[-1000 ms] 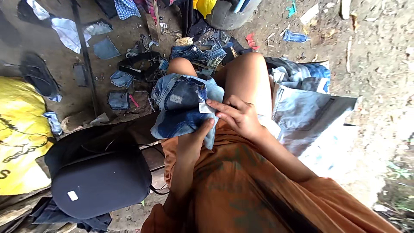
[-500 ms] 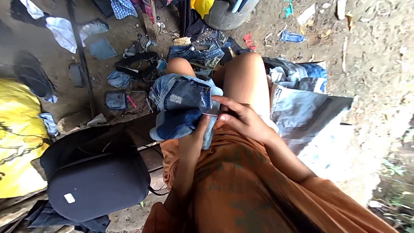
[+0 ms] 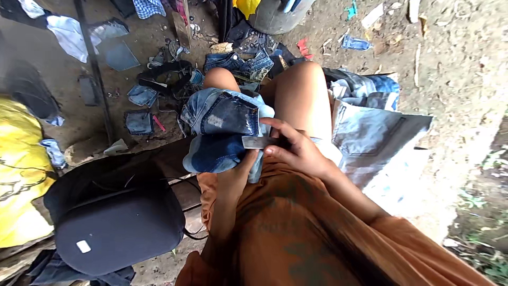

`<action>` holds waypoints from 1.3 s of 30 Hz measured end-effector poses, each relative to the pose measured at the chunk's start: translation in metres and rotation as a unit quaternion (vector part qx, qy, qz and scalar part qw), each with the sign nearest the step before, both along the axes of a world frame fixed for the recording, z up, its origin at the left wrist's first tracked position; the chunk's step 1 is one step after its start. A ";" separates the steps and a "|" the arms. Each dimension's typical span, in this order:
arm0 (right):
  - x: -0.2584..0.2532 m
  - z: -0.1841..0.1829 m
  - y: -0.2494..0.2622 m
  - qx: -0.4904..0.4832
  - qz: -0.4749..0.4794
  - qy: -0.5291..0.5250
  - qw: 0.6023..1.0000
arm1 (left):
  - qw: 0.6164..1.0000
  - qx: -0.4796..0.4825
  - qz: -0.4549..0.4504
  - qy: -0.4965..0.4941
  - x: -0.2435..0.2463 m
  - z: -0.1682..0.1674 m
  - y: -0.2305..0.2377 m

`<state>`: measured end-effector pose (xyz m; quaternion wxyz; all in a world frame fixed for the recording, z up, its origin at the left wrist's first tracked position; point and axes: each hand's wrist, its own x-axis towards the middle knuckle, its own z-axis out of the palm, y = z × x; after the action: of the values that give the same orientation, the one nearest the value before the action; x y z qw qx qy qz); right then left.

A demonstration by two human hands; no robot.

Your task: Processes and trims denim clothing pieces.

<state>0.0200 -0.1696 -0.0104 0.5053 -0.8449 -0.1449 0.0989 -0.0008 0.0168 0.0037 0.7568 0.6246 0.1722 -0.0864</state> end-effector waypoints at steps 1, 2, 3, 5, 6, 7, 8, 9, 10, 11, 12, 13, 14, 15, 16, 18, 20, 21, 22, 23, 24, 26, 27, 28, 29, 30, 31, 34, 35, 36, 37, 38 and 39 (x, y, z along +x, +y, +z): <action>0.001 -0.003 0.001 0.003 -0.005 -0.005 1.000 | 1.000 -0.004 -0.010 -0.008 -0.001 -0.001 0.002; 0.002 -0.005 0.003 0.013 -0.008 -0.008 1.000 | 1.000 -0.007 -0.017 -0.016 -0.002 -0.001 0.004; 0.004 -0.007 0.006 0.028 -0.010 -0.006 1.000 | 1.000 -0.011 -0.018 -0.018 -0.002 -0.002 0.005; 0.008 -0.009 0.013 0.061 -0.009 0.003 0.998 | 0.999 -0.027 -0.016 -0.020 -0.002 -0.003 0.009; 0.009 -0.009 0.015 0.076 -0.006 0.009 0.997 | 0.999 -0.033 -0.023 -0.022 -0.002 -0.003 0.011; 0.009 -0.010 0.015 0.085 -0.002 0.010 0.996 | 0.999 -0.036 -0.029 -0.022 -0.003 -0.003 0.013; 0.006 -0.012 0.013 0.090 0.000 0.009 0.996 | 0.999 -0.037 -0.033 -0.016 -0.006 -0.002 0.015; 0.003 -0.013 0.012 0.093 -0.002 0.008 0.996 | 0.999 -0.037 -0.033 -0.006 -0.009 -0.002 0.016; 0.001 -0.015 0.012 0.092 -0.005 0.003 0.996 | 0.999 -0.037 -0.031 0.004 -0.012 -0.004 0.015; 0.000 -0.016 0.014 0.089 -0.008 -0.007 0.996 | 0.999 -0.034 -0.028 0.012 -0.013 -0.007 0.013; 0.000 -0.017 0.018 0.083 -0.014 -0.019 0.996 | 0.999 -0.024 -0.030 0.016 -0.014 -0.011 0.011; 0.000 -0.017 0.023 0.081 -0.021 -0.031 0.996 | 0.999 -0.011 -0.034 0.019 -0.014 -0.013 0.009; 0.000 -0.017 0.027 0.087 -0.027 -0.034 0.995 | 0.999 -0.001 -0.034 0.020 -0.014 -0.012 0.007; 0.000 -0.017 0.029 0.106 -0.031 -0.027 0.994 | 0.999 0.004 -0.034 0.017 -0.012 -0.010 0.007; 0.000 -0.016 0.029 0.142 -0.037 -0.002 0.989 | 0.999 0.002 -0.033 0.014 -0.012 -0.009 0.009; 0.001 -0.011 0.028 0.259 -0.056 0.121 0.957 | 0.999 -0.018 -0.026 0.016 -0.013 -0.011 0.012; 0.009 -0.003 0.025 0.336 -0.065 0.289 0.894 | 0.998 -0.048 -0.024 0.022 -0.012 -0.015 0.013; 0.014 -0.001 0.022 0.354 -0.056 0.362 0.860 | 0.997 -0.066 -0.023 0.022 -0.011 -0.017 0.013; 0.019 -0.001 0.020 0.368 -0.047 0.414 0.831 | 0.997 -0.076 -0.019 0.024 -0.011 -0.018 0.012; 0.023 -0.001 0.018 0.380 -0.045 0.448 0.808 | 0.996 -0.080 -0.015 0.026 -0.010 -0.019 0.012; 0.025 -0.001 0.018 0.387 -0.051 0.471 0.791 | 0.997 -0.074 -0.015 0.029 -0.009 -0.018 0.012; 0.028 0.002 0.017 0.365 -0.087 0.469 0.799 | 0.998 -0.045 -0.017 0.041 -0.006 -0.014 0.011; 0.027 0.003 0.017 0.334 -0.116 0.427 0.832 | 0.998 -0.031 -0.008 0.047 -0.004 -0.010 0.010; 0.024 0.005 0.016 0.297 -0.141 0.351 0.877 | 0.999 -0.020 0.004 0.048 -0.003 -0.008 0.009; 0.019 0.004 0.014 0.269 -0.154 0.264 0.913 | 0.999 -0.012 0.012 0.044 -0.001 -0.006 0.008; 0.013 0.005 0.010 0.252 -0.144 0.187 0.938 | 0.999 -0.010 0.010 0.035 -0.001 -0.004 0.008; 0.007 0.005 0.007 0.241 -0.115 0.126 0.955 | 1.000 -0.012 0.003 0.026 -0.002 -0.003 0.008; -0.008 0.002 0.001 0.157 -0.015 0.008 0.987 | 0.999 -0.036 -0.032 -0.009 -0.002 0.000 0.008; -0.010 -0.001 0.002 0.124 0.002 -0.016 0.992 | 0.998 -0.035 -0.043 -0.010 -0.002 0.003 0.008; -0.010 -0.005 0.003 0.095 0.008 -0.043 0.995 | 0.998 -0.034 -0.050 -0.008 -0.001 0.006 0.008; -0.009 -0.010 0.005 0.078 0.008 -0.068 0.995 | 0.998 -0.031 -0.053 -0.003 -0.001 0.010 0.007; -0.009 -0.014 0.006 0.069 0.003 -0.095 0.993 | 0.998 -0.029 -0.053 0.000 -0.001 0.013 0.006; -0.008 -0.017 0.007 0.061 -0.007 -0.124 0.990 | 0.998 -0.034 -0.047 0.003 -0.001 0.014 0.005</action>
<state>0.0121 -0.1623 -0.0274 0.5351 -0.8191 -0.2060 -0.0194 -0.0015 0.0219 0.0178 0.7723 0.6055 0.1418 -0.1295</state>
